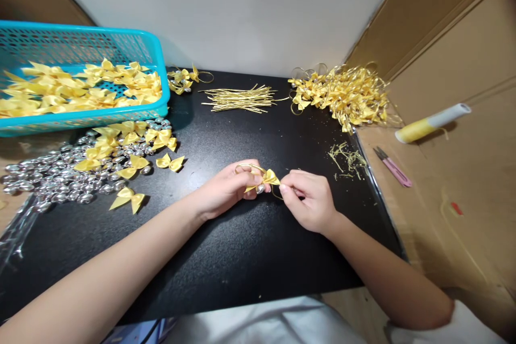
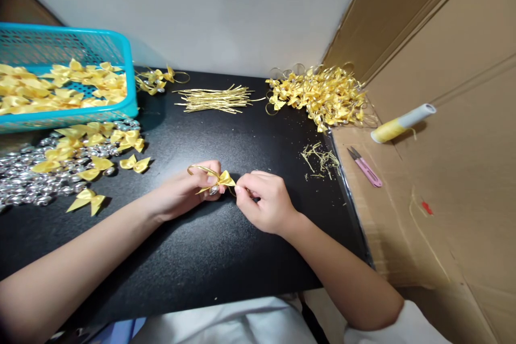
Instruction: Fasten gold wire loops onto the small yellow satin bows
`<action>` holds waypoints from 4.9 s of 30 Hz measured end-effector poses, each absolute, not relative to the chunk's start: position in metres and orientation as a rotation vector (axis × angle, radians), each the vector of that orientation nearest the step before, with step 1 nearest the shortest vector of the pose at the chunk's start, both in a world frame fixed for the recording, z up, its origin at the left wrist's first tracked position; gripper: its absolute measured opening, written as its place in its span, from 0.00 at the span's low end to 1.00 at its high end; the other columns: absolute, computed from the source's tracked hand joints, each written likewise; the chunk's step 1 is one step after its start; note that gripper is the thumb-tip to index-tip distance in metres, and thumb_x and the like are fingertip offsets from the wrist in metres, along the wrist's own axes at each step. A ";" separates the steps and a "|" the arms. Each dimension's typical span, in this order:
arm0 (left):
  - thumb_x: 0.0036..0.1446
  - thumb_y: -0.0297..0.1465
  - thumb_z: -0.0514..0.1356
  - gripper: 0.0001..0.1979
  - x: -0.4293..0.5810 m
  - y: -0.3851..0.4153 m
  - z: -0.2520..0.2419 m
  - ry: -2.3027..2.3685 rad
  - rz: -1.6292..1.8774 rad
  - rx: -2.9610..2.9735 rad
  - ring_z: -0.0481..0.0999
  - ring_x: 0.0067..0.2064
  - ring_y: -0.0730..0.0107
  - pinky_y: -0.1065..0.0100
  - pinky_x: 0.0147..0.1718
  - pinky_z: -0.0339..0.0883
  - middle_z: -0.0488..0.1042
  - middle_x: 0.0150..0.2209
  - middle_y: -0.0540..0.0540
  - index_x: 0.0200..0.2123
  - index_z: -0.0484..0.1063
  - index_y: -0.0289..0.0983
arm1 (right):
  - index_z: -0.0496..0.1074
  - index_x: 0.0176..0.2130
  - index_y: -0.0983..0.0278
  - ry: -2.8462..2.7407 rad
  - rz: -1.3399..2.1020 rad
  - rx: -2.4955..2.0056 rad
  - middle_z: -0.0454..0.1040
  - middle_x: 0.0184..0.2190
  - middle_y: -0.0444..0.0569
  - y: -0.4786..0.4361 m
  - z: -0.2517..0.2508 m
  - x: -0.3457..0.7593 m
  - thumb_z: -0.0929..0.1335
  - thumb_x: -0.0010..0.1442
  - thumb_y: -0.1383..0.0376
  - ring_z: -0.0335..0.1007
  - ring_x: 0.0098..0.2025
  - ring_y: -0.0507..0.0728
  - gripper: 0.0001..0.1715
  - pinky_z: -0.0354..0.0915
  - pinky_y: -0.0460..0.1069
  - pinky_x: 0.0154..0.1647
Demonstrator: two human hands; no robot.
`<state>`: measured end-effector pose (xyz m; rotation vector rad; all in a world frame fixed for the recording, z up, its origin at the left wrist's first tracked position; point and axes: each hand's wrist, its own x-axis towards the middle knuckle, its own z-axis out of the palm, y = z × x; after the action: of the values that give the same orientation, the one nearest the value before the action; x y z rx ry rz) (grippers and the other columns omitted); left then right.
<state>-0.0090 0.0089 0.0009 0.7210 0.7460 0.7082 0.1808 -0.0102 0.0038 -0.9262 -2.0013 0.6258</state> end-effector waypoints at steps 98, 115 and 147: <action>0.43 0.29 0.71 0.14 -0.010 0.010 -0.002 0.685 0.687 0.630 0.67 0.25 0.78 0.75 0.26 0.56 0.73 0.22 0.50 0.20 0.67 0.34 | 0.72 0.30 0.64 -2.052 0.701 -0.949 0.69 0.22 0.42 -0.004 0.003 0.184 0.63 0.64 0.69 0.59 0.22 0.48 0.12 0.59 0.45 0.27; 0.44 0.31 0.70 0.12 -0.010 0.010 -0.002 0.777 0.750 0.747 0.68 0.27 0.77 0.74 0.28 0.57 0.75 0.24 0.49 0.21 0.70 0.34 | 0.76 0.33 0.64 -1.899 0.725 -1.061 0.71 0.26 0.44 -0.008 0.002 0.178 0.68 0.61 0.67 0.66 0.28 0.50 0.06 0.63 0.46 0.30; 0.54 0.36 0.61 0.12 -0.009 -0.002 0.007 1.197 0.799 1.498 0.60 0.24 0.77 0.73 0.23 0.54 0.68 0.22 0.52 0.24 0.66 0.35 | 0.78 0.31 0.61 -1.958 0.129 -1.173 0.67 0.28 0.45 -0.012 0.001 0.167 0.69 0.61 0.67 0.62 0.34 0.54 0.07 0.57 0.51 0.38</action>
<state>-0.0089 -0.0021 0.0074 1.4982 1.1971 0.7991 0.1671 -0.0122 0.0005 -1.1732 -1.9580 0.1286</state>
